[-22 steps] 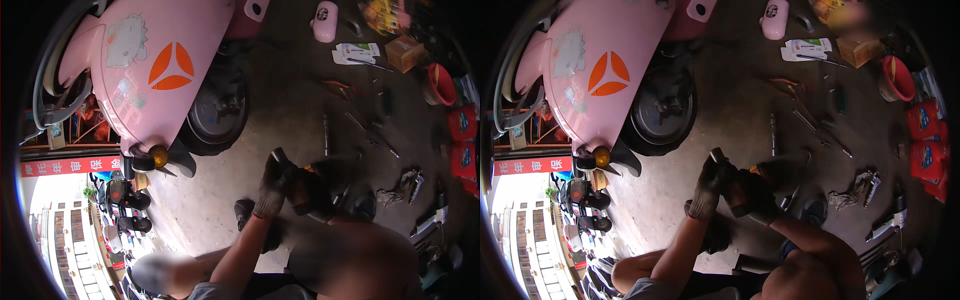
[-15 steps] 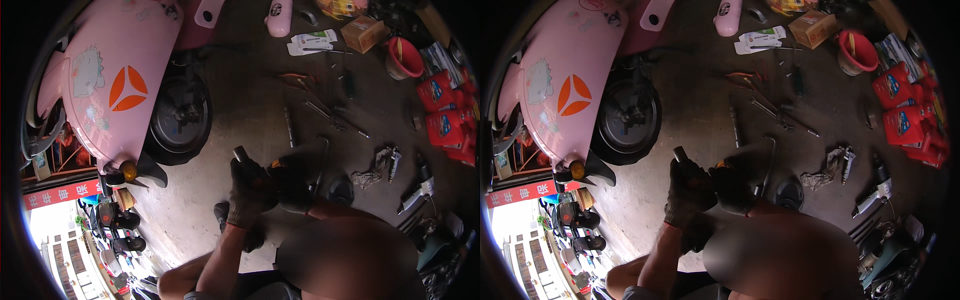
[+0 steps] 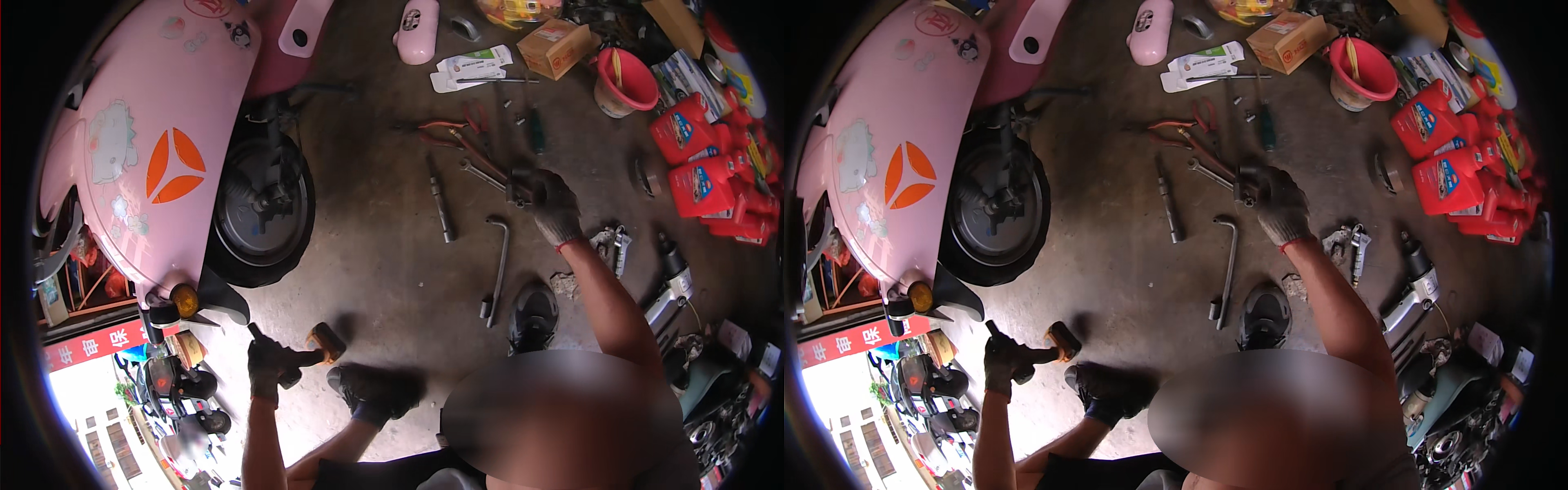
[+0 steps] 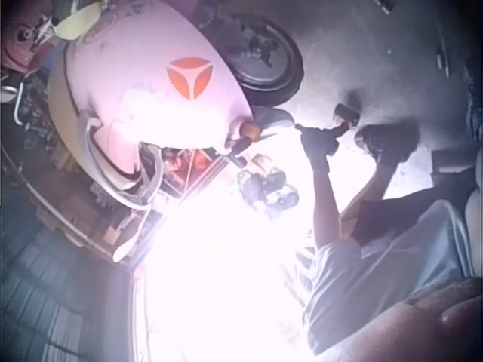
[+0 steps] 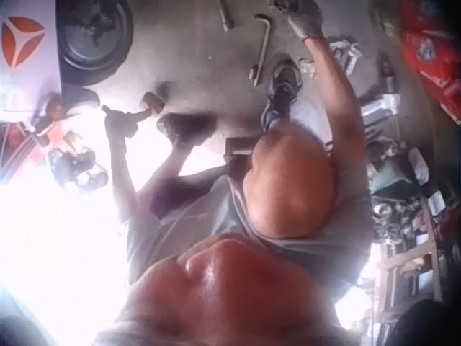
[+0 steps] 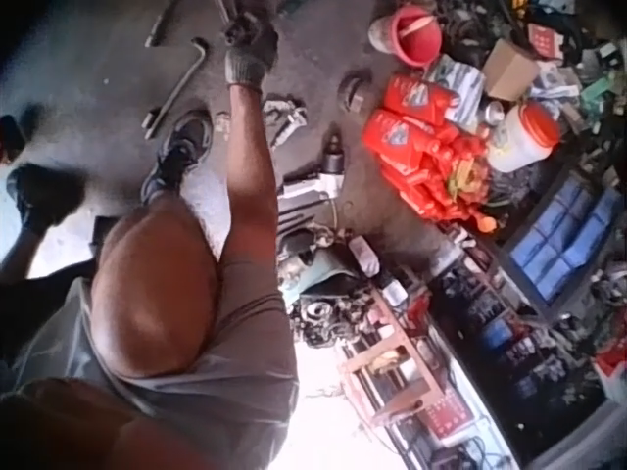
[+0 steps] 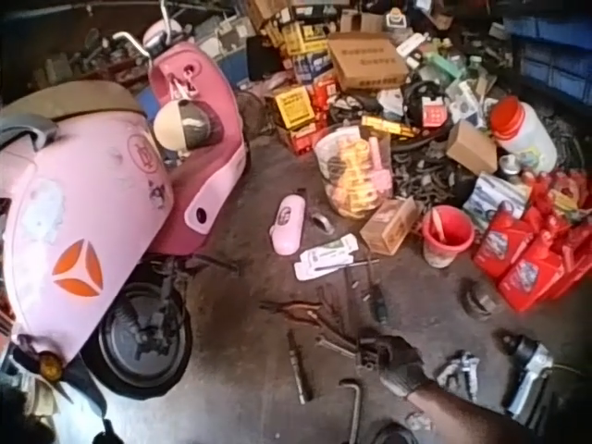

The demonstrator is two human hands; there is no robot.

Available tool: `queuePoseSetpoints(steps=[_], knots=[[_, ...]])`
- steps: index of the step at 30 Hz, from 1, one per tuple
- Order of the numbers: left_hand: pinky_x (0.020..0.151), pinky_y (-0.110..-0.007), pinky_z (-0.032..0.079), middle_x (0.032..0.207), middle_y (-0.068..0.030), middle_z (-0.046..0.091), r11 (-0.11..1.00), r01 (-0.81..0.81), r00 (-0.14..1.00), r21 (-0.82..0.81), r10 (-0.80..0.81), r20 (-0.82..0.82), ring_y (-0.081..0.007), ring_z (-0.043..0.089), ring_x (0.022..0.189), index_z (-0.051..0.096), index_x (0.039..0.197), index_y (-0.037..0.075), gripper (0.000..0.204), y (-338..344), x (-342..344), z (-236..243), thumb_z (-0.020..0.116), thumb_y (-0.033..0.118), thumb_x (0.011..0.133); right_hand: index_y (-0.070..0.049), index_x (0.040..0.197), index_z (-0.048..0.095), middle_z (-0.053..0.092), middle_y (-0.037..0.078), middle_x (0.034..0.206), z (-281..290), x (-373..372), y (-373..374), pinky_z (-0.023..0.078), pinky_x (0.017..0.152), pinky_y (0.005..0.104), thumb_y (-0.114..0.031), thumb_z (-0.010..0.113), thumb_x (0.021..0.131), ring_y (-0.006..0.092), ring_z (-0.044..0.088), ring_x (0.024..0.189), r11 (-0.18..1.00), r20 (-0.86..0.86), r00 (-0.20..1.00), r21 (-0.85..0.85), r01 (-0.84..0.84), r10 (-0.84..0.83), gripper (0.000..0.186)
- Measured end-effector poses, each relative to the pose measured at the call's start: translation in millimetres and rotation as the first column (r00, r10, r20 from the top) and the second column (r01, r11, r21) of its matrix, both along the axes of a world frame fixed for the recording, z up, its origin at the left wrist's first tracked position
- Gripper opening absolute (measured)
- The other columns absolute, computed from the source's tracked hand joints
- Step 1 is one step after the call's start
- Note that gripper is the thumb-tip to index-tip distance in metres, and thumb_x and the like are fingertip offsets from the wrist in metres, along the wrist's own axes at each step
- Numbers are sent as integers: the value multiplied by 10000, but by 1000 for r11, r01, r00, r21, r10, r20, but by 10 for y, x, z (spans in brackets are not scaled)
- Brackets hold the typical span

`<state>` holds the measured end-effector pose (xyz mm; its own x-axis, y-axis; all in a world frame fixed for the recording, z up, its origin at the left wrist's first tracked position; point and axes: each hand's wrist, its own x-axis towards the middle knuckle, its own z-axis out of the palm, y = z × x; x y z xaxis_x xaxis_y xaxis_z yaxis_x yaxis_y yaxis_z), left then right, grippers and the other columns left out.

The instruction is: Replacing or repairing the drive chain on a pink motorcycle in a workshop.

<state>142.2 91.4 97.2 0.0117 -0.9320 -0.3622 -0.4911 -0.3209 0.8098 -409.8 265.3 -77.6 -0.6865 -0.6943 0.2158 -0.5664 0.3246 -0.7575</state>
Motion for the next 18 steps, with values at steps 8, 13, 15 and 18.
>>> queuePoseSetpoints(steps=[8, 13, 15, 18], knots=[[357, -250, 369, 568, -32, 475, 960, -32, 990, 277, 69, -124, -125, 442, 392, 428, 705, 119, 178, -639, 884, -13, 556, 7, 756, -126, 1085, 586, 605, 162, 967, -265, -199, -350, 482, 773, 450, -162, 508, 824, 354, 597, 876, 968, -195, 980, 250, 1, 49, 274], [486, -273, 417, 660, -35, 484, 990, -129, 989, 55, 133, -59, -135, 483, 524, 478, 864, 99, 133, -885, 1557, -162, 534, 29, 767, -84, 1076, 586, 604, 195, 1029, -11, -159, -633, 469, 800, 437, -181, 553, 830, 372, 583, 948, 936, -104, 995, 349, 32, 5, 266], [547, -290, 454, 732, -49, 526, 996, -92, 993, 7, 92, -74, -154, 531, 596, 495, 964, 70, 197, -890, 1713, -299, 537, 38, 775, -86, 1075, 586, 607, 195, 1015, -42, -101, -667, 470, 797, 438, -169, 549, 829, 373, 583, 944, 968, -100, 995, 249, 35, -11, 262], [715, -333, 478, 898, -82, 562, 960, -113, 970, -257, 163, 180, -203, 577, 816, 421, 1186, 11, 392, -801, 1613, -415, 534, 130, 831, -79, 1051, 584, 604, 203, 970, -188, 44, -609, 468, 781, 458, -145, 532, 823, 378, 583, 901, 995, -247, 968, 103, -13, 39, 243]])
